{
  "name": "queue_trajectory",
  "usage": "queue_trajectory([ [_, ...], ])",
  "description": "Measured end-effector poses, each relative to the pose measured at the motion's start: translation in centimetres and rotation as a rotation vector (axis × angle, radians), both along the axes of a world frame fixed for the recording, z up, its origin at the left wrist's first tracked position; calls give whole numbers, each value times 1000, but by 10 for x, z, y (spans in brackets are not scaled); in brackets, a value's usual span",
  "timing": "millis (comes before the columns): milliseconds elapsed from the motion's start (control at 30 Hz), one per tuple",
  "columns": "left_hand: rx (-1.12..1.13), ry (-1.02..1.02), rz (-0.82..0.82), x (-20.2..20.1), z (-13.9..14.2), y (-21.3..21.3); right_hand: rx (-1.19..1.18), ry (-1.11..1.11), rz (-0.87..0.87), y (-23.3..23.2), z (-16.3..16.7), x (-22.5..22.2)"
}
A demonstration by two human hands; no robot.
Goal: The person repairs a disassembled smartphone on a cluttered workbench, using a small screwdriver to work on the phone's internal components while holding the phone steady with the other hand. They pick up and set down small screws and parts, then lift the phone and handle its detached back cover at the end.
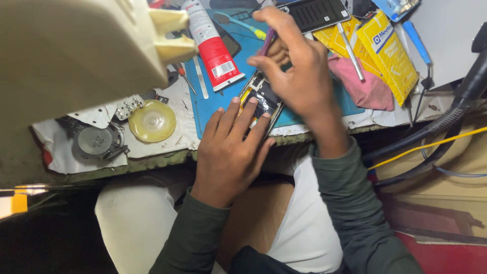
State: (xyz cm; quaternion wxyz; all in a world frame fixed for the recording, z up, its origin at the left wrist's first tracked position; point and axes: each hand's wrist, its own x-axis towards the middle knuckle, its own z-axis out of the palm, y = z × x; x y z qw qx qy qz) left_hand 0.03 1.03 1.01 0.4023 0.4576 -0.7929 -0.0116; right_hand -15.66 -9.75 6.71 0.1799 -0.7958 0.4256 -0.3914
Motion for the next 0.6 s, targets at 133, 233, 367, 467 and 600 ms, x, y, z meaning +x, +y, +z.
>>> queue_trajectory([
  [133, -3, 3, 9, -2, 1, 0, -46, -26, 22, -4, -9, -6],
  [233, 6, -10, 1, -2, 1, -1, -44, -55, 176, -4, -11, -8],
  [367, 4, -9, -7, -3, -1, -2, -124, -11, -4, -3, -11, -6],
  [467, 3, -2, 7, -3, -2, -1, -101, -55, 172, -4, -11, -5],
  [600, 0, -5, 10, -2, -2, -1, -50, -44, -104, -6, -16, -2],
])
